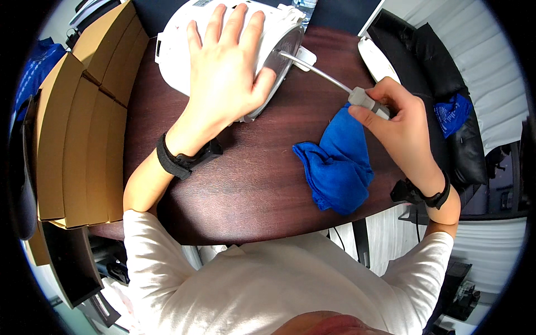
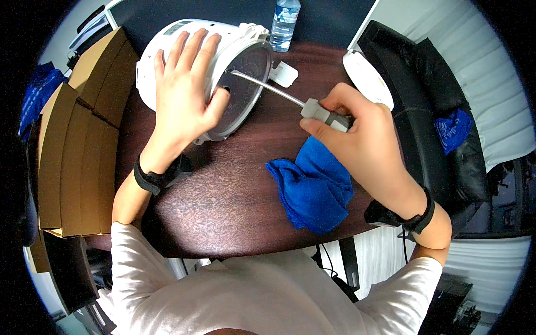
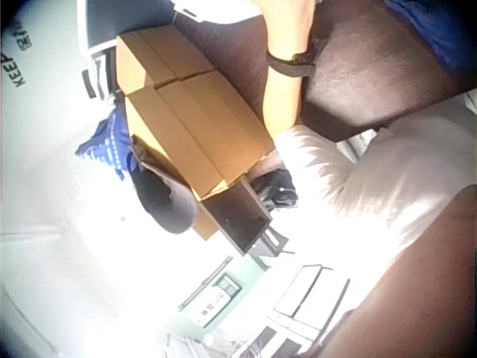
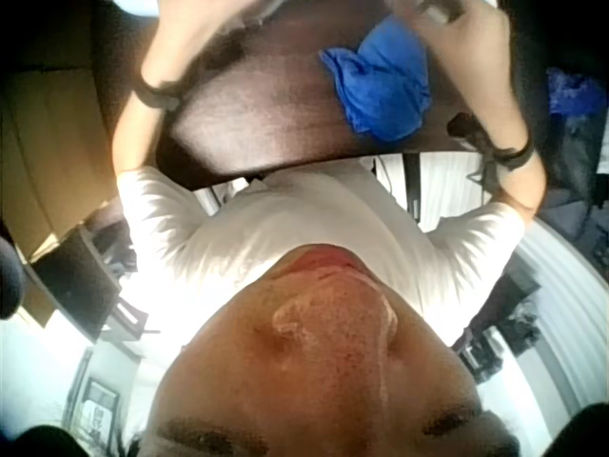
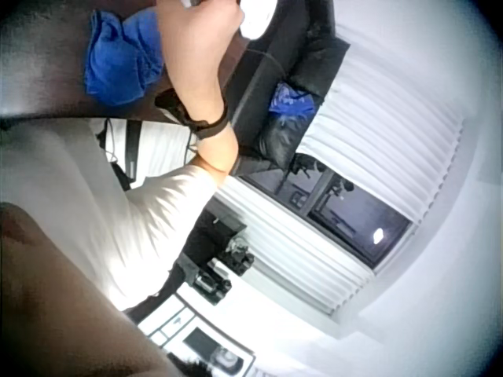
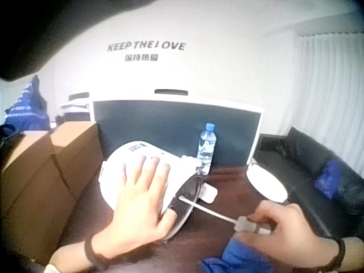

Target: The person aligns a white plastic piece onto the rim of a round metallic appliance base and then uses a screwdriver to tighten screws around the perimeter. The person rotates the base to access different screw locations while securing the plastic piece.

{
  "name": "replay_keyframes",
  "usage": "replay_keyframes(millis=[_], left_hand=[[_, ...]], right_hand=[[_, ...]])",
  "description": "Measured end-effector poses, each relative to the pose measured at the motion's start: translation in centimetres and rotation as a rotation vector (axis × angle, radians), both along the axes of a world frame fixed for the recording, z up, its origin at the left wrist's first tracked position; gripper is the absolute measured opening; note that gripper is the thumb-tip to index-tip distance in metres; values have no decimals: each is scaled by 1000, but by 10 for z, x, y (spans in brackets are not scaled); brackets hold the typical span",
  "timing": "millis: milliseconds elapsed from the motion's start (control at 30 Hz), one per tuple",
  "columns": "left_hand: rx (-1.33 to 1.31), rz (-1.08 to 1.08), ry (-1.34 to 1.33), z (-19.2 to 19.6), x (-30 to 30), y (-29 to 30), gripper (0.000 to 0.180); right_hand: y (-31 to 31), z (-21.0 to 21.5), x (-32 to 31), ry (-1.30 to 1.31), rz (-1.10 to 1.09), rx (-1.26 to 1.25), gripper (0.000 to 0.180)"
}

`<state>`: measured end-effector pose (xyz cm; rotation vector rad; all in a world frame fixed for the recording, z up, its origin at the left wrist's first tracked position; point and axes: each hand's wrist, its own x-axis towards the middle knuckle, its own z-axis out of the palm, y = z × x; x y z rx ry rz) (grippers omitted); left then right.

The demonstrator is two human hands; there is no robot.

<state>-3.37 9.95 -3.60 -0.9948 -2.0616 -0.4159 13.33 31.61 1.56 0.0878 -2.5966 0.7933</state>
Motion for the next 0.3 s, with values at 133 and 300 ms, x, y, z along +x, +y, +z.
replay_keyframes(millis=[133,300], left_hand=[[7,9,-8,-2,1,1,75],[10,23,-29,-3,3,-1,76]], right_hand=[[4,9,-2,-191,-1,-184,19],[8,29,-7,-604,-74,-564,15]])
